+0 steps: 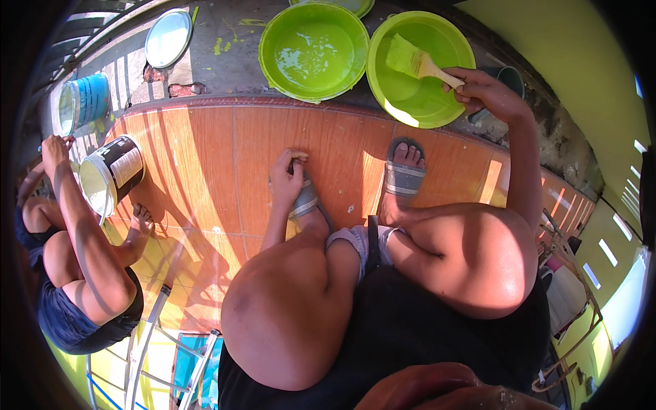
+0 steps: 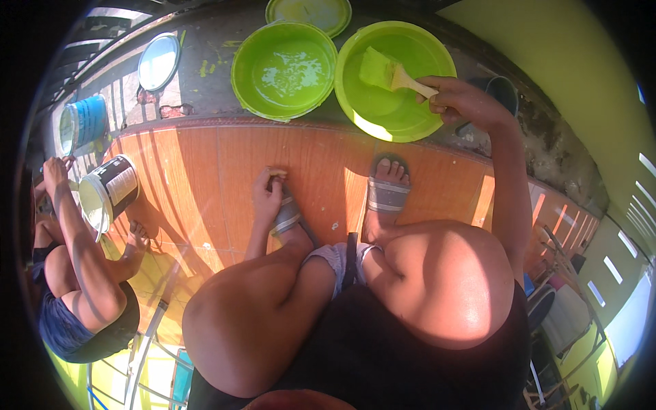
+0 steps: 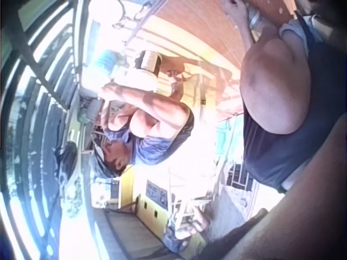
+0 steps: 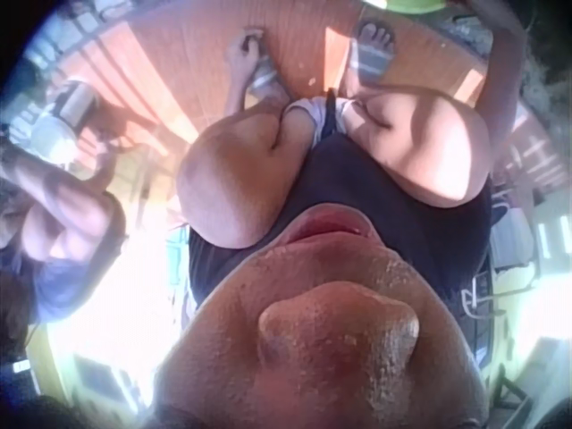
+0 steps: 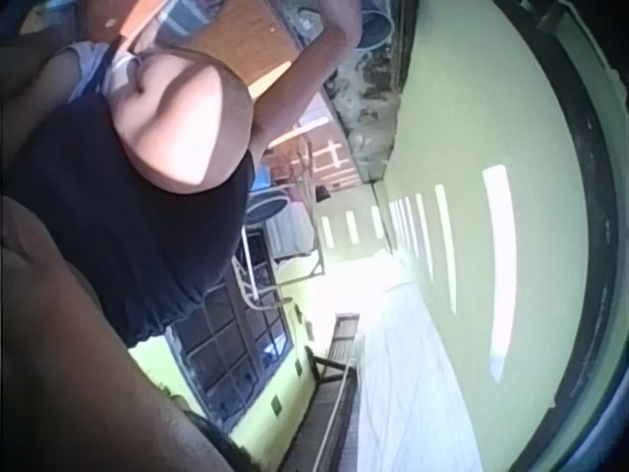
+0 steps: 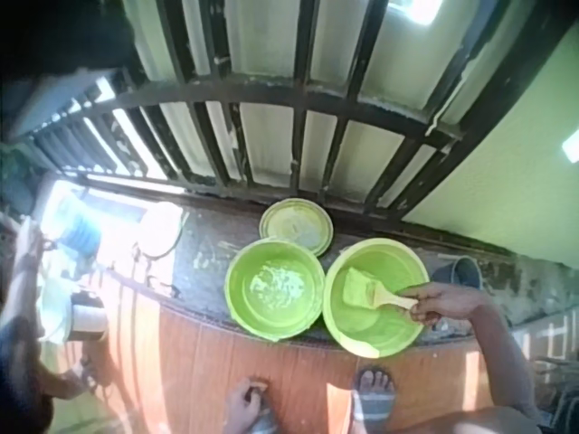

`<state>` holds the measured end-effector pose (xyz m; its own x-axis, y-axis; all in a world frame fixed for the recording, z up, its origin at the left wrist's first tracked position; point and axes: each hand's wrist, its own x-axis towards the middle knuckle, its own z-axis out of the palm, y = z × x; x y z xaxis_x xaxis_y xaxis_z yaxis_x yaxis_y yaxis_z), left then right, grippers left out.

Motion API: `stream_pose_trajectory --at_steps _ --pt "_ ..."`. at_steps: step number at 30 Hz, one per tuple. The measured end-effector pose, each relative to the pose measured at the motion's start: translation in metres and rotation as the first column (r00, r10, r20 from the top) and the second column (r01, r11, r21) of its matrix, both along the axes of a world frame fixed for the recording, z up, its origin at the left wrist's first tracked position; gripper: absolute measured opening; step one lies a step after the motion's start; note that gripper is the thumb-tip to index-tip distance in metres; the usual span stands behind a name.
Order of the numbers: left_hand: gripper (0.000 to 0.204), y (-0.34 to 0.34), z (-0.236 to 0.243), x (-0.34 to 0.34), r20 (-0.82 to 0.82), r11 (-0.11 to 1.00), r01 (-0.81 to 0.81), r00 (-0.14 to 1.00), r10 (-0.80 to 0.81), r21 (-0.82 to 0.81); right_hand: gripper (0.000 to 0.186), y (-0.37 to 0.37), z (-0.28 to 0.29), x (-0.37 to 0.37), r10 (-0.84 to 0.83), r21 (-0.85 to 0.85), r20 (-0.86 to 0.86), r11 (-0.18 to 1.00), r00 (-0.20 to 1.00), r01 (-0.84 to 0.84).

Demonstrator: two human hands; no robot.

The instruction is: The person mixes a green liquid in a bucket using a paintbrush, then pours the mixture into a second bucket and continues stirring. The person also handles a bucket lid and a small container during the process.

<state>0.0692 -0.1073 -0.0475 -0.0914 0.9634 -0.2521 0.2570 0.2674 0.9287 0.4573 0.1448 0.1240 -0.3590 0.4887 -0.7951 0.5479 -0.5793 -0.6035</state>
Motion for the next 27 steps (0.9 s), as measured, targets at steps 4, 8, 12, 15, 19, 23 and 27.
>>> stream_pose_trajectory --at_steps 4,8,12,15,19,23,27 --pt "0.019 0.0 0.0 0.001 0.004 1.0 -0.006 1.0 0.006 -0.021 0.048 -0.008 0.009 0.002 -0.092 -0.064 -0.107 0.994 0.99 0.085" --pt "0.018 0.0 0.001 -0.002 -0.019 1.0 0.002 1.0 -0.003 -0.012 0.042 -0.014 0.018 -0.009 -0.096 -0.039 0.148 0.994 0.984 0.103" --pt "0.017 0.001 0.0 -0.002 0.012 1.0 -0.011 1.0 0.011 -0.011 0.032 -0.037 0.04 -0.029 -0.109 0.594 0.498 0.765 0.86 -0.247" --pt "0.016 0.001 -0.001 -0.001 0.022 1.0 -0.018 1.0 0.017 0.003 0.029 -0.054 0.063 -0.03 -0.266 0.65 0.53 0.737 0.805 -0.185" --pt "0.017 0.004 0.004 -0.003 -0.052 0.999 0.048 0.998 -0.048 0.009 0.029 -0.067 0.058 -0.02 -0.407 0.717 0.462 0.694 0.788 -0.063" --pt "0.022 0.02 0.017 0.008 -0.008 0.992 0.128 0.992 -0.128 -0.008 0.03 -0.078 0.026 -0.005 -0.426 0.729 0.377 0.685 0.822 0.02" --pt "0.035 0.055 0.034 0.037 0.288 0.962 0.273 0.92 -0.266 0.014 0.029 -0.089 0.02 0.009 -0.488 0.742 0.314 0.662 0.815 0.111"
